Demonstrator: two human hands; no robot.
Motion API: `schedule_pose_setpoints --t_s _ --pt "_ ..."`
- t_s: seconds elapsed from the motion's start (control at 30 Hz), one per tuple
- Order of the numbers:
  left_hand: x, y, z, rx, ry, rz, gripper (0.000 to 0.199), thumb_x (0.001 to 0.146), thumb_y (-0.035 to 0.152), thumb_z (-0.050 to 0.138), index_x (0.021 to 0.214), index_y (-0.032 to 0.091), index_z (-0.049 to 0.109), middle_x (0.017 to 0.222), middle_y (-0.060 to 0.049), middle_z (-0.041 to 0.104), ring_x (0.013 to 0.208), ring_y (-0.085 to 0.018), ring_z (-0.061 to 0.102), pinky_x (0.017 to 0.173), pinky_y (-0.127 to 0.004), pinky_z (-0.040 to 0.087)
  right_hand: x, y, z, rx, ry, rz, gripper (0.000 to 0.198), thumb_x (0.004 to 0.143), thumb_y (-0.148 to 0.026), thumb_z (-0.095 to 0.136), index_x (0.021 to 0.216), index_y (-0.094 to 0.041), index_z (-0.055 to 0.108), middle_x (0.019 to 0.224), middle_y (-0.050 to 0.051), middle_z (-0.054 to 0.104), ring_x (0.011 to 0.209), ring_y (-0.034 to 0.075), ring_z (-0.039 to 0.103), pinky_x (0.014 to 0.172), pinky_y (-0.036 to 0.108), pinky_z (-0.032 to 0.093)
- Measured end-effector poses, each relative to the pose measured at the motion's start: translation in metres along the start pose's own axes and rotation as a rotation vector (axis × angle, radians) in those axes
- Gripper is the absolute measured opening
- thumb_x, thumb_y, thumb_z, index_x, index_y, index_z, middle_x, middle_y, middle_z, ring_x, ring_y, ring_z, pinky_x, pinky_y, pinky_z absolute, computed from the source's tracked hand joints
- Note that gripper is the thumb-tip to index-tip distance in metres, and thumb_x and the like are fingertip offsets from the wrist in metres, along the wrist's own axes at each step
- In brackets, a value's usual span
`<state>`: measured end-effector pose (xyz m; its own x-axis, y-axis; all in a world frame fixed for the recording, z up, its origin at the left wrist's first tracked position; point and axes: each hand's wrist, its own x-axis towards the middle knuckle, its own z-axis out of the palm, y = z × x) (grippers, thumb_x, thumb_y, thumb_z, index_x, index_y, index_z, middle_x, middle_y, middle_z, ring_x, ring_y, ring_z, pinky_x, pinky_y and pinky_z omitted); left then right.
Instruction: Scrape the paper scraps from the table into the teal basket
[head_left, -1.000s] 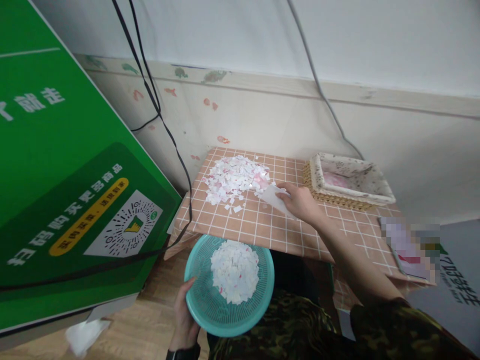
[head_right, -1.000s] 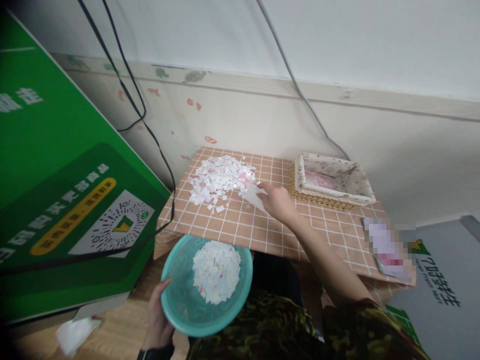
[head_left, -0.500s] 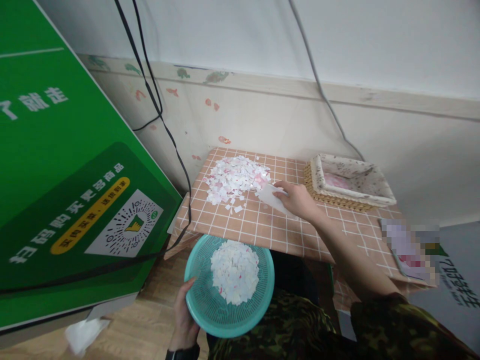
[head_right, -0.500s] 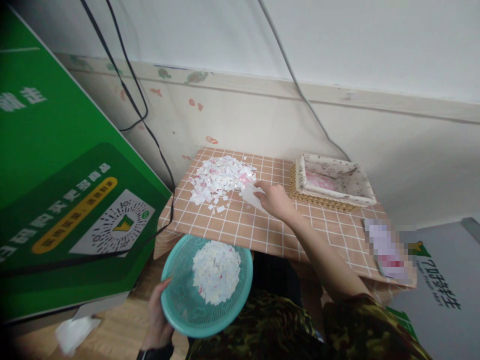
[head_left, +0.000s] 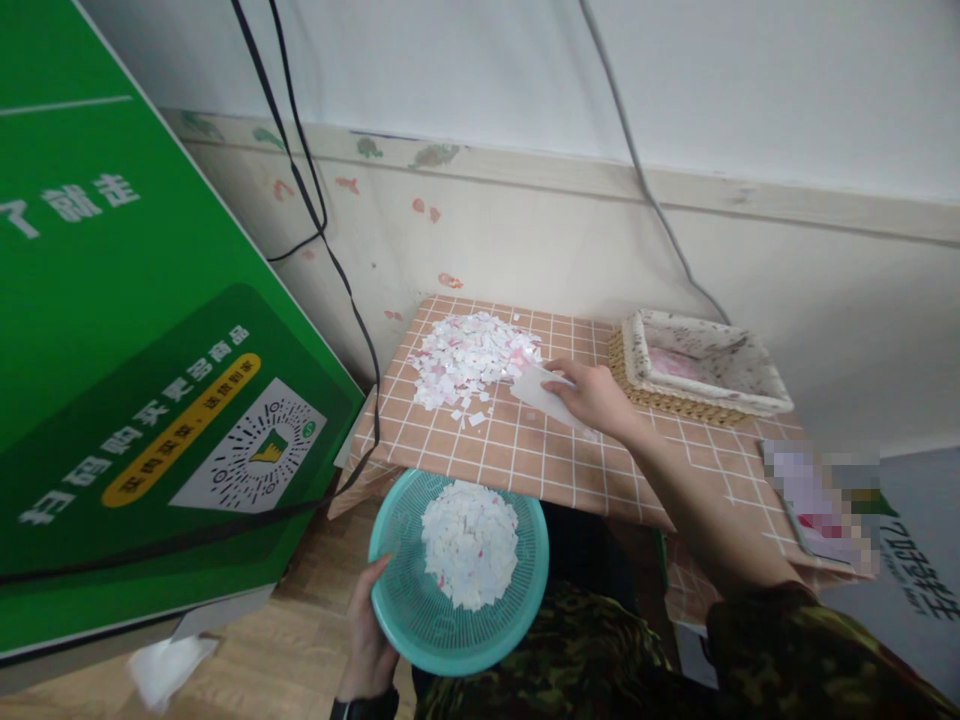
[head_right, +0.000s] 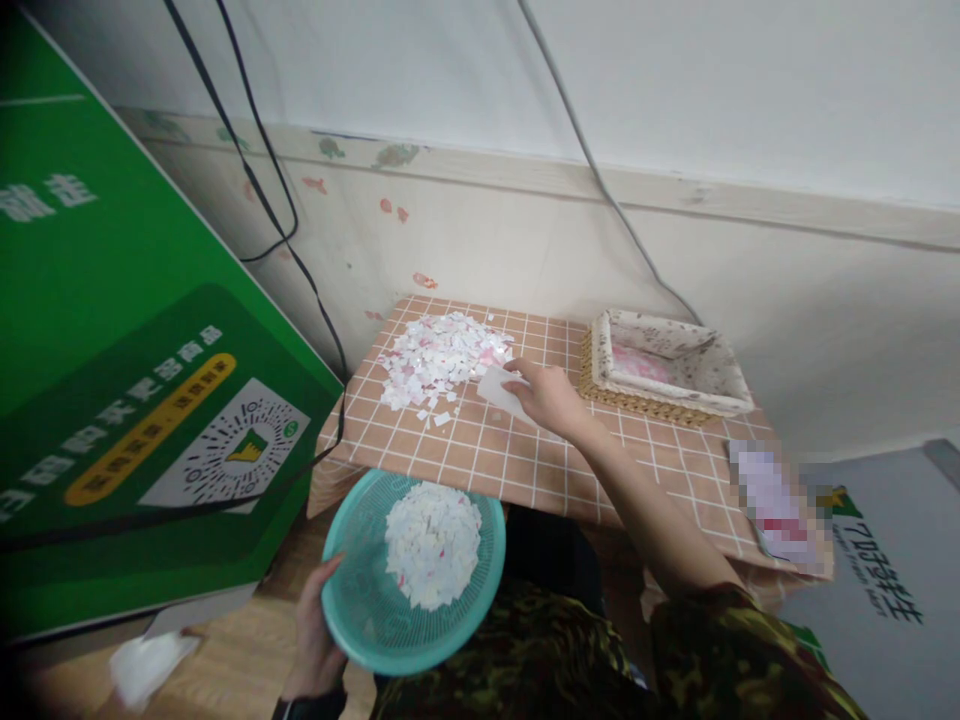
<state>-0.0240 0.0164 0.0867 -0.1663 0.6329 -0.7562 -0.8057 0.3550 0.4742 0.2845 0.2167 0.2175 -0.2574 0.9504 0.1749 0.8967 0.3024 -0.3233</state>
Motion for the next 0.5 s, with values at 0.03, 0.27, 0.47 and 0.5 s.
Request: schedule_pose_setpoints --t_s 0.03,0.27,0.47,0.5 --pt "0.0 0.0 0.0 0.0 -0.002 -0.002 0.016 0.06 0.02 0.067 0.073 0.012 0.072 0.069 -0.009 0.073 0.072 -0.029 0.068 0.071 -0.042 0.054 0.002 -0.003 0.001 0.008 0.015 0.01 0.029 0.086 -0.033 0.049 0.111 -0.022 0.057 0.094 0.007 0.069 0.081 0.023 0.065 0.07 0.031 0.044" --pt "0.0 0.001 0.001 -0.004 0.009 -0.016 0.013 0.06 0.019 0.067 0.07 0.012 0.072 0.065 -0.008 0.073 0.069 -0.029 0.068 0.071 -0.041 0.054 0.026 -0.028 0.02 -0.071 -0.018 0.029 0.031 0.088 -0.031 0.044 0.116 -0.021 0.053 0.082 0.008 0.069 0.07 0.023 0.063 0.064 0.033 0.042" --pt "0.001 -0.001 -0.001 -0.023 0.024 -0.002 0.009 0.061 0.018 0.066 0.067 0.013 0.072 0.065 -0.008 0.073 0.067 -0.027 0.068 0.072 -0.039 0.053 0.02 -0.028 0.025 -0.167 -0.042 -0.049 0.031 0.089 -0.03 0.043 0.116 -0.02 0.053 0.079 0.01 0.068 0.072 0.023 0.063 0.059 0.03 0.04" --pt "0.002 -0.001 -0.002 -0.026 0.022 -0.002 0.01 0.061 0.018 0.066 0.068 0.013 0.072 0.067 -0.008 0.073 0.066 -0.026 0.068 0.072 -0.039 0.053 0.016 -0.027 0.026 -0.169 -0.04 -0.05 0.031 0.089 -0.03 0.042 0.116 -0.02 0.053 0.079 0.01 0.068 0.071 0.023 0.063 0.058 0.03 0.04"
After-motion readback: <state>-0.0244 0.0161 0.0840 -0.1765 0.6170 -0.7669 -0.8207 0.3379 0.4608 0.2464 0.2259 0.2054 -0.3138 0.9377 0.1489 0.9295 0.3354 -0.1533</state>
